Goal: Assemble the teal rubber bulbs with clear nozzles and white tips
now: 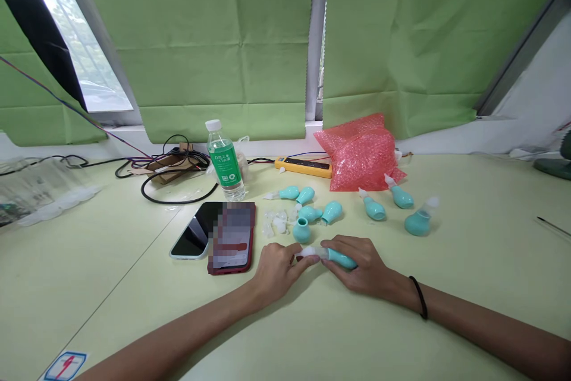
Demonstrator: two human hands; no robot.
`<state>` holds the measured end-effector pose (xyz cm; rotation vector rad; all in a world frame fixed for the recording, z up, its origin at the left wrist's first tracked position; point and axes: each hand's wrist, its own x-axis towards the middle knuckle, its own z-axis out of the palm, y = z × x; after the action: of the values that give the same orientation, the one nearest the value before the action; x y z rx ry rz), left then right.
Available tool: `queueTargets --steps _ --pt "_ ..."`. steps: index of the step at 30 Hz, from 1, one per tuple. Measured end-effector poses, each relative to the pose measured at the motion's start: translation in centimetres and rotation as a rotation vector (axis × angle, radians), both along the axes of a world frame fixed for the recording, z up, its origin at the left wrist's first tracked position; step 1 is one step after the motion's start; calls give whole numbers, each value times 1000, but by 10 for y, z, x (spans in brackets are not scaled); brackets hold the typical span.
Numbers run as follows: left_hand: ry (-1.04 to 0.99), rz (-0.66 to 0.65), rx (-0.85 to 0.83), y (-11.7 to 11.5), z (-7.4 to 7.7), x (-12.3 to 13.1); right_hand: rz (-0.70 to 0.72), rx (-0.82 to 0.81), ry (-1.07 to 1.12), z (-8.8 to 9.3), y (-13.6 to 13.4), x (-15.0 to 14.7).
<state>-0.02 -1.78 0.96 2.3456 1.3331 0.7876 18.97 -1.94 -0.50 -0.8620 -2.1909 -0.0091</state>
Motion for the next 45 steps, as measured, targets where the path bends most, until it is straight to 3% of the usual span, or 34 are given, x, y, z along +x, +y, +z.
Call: queueTargets --steps 7,14,17,24,32,38,45 --pt "-2 16 30 0 -7 0 -80 17 20 -1 3 1" --pt "49 49 -27 1 -4 1 -77 -124 187 4 2 -1" --pt "-40 -13 -64 0 -4 1 -71 -238 211 10 -1 -3" --pt "-322 -283 -252 -10 5 3 123 -559 81 23 -21 -13" --pt "-418 -316 -381 -14 8 3 161 -695 136 28 -26 -16" --pt "-416 -303 -422 -16 10 3 132 -653 133 23 -26 -16" --pt "-547 -178 -575 -19 7 7 -43 -365 46 13 -22 -14"
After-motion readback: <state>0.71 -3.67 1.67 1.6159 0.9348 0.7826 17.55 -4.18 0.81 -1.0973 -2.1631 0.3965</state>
